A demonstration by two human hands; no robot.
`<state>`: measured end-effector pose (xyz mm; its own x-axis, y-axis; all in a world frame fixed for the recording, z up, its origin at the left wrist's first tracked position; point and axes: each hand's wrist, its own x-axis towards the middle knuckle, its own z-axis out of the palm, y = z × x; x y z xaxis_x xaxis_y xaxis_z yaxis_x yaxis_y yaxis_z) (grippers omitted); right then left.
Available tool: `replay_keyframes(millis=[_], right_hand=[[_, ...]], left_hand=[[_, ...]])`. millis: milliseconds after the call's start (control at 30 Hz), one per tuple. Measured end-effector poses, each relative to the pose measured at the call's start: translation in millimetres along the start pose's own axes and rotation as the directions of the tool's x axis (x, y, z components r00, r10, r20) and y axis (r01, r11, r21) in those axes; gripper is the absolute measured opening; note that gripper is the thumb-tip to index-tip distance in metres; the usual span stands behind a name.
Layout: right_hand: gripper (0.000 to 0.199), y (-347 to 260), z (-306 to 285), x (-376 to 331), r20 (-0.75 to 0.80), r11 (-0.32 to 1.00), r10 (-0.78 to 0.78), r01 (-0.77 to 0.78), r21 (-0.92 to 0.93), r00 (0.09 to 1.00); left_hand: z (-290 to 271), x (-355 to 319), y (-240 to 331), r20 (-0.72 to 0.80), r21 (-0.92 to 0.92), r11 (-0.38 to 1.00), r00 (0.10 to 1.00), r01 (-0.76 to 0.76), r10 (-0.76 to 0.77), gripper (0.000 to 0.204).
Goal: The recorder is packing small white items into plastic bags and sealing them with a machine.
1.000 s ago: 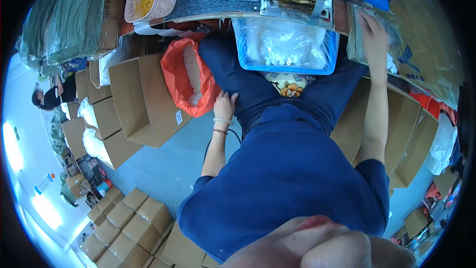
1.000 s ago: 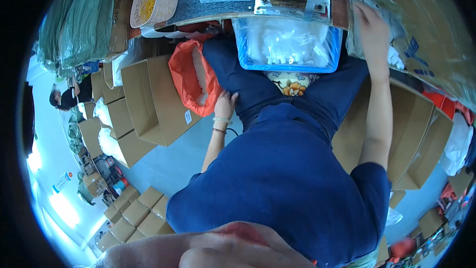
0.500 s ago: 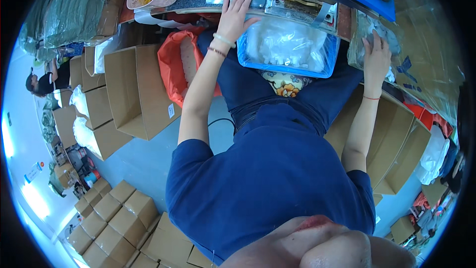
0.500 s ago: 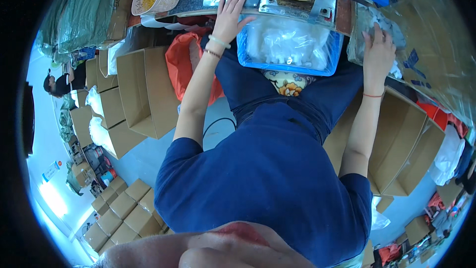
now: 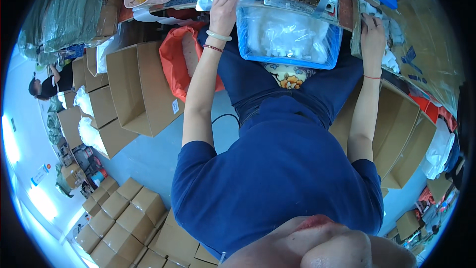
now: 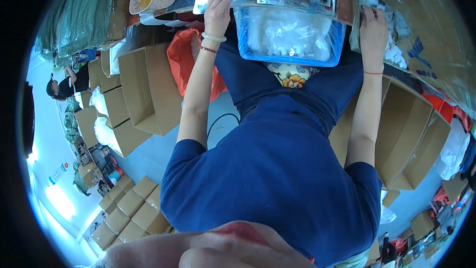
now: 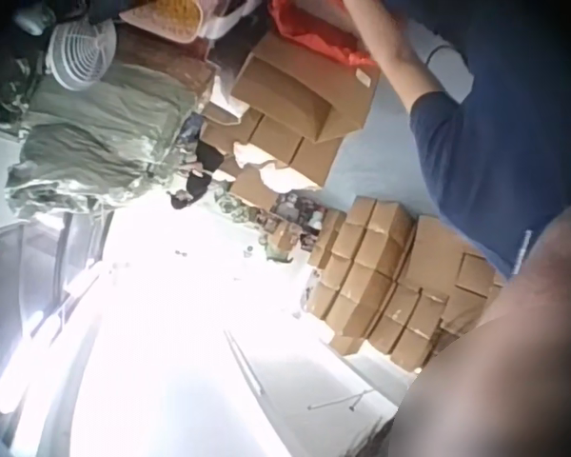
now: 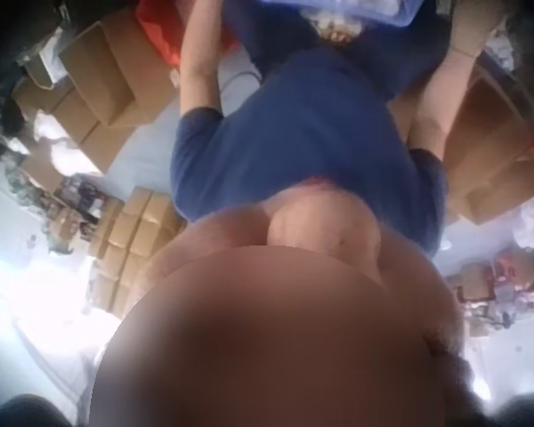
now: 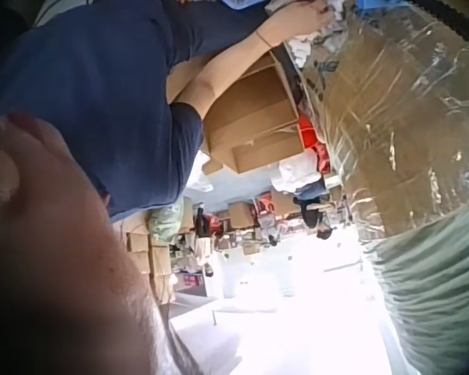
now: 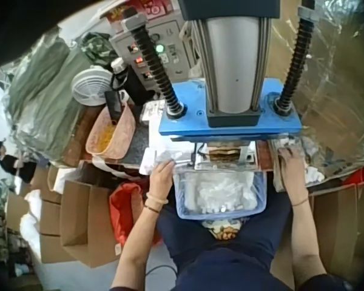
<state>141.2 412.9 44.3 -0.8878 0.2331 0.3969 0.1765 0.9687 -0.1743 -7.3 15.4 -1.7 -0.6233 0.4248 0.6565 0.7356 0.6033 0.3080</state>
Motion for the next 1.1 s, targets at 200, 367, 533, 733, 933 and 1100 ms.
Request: replay_keyframes(millis=[200, 367, 533, 733, 933, 1100], right_hand=[[0.024, -13, -46, -8, -0.100, 0.959, 0.165, -0.135, 0.250, 0.981], [0.024, -85, -78, -38, 0.147, 0.620, 0.053, -0.148, 0.771, 0.988], [0.025, -120, -81, -25, 0.248, 0.535, 0.002, -0.210, 0.818, 0.969], [0.026, -129, -88, 6, 0.022, 0.644, -0.198, 0.113, 0.757, 0.980], [0.023, -109, -93, 29, 0.280, 0.716, -0.568, 0.297, 0.631, 0.774], [0.026, -96, -59, 18, 0.263, 0.758, -0.336, 0.094, 0.646, 0.904]], left_hand=[[-19, 20, 34, -0.066, -0.092, 0.992, 0.993, 0.086, -0.093, 0.018], [-45, 22, 103, 0.144, -0.514, 0.725, 0.880, 0.458, -0.453, 0.017], [-48, 33, 133, 0.532, -0.585, 0.426, 0.723, 0.690, -0.441, 0.017], [-39, 28, 140, 0.624, -0.555, 0.398, 0.682, 0.730, -0.381, 0.018], [-37, 30, 128, 0.778, -0.565, 0.326, 0.621, 0.758, -0.094, 0.021], [-19, 32, 129, 0.925, -0.373, -0.156, 0.380, 0.915, 0.022, 0.025]])
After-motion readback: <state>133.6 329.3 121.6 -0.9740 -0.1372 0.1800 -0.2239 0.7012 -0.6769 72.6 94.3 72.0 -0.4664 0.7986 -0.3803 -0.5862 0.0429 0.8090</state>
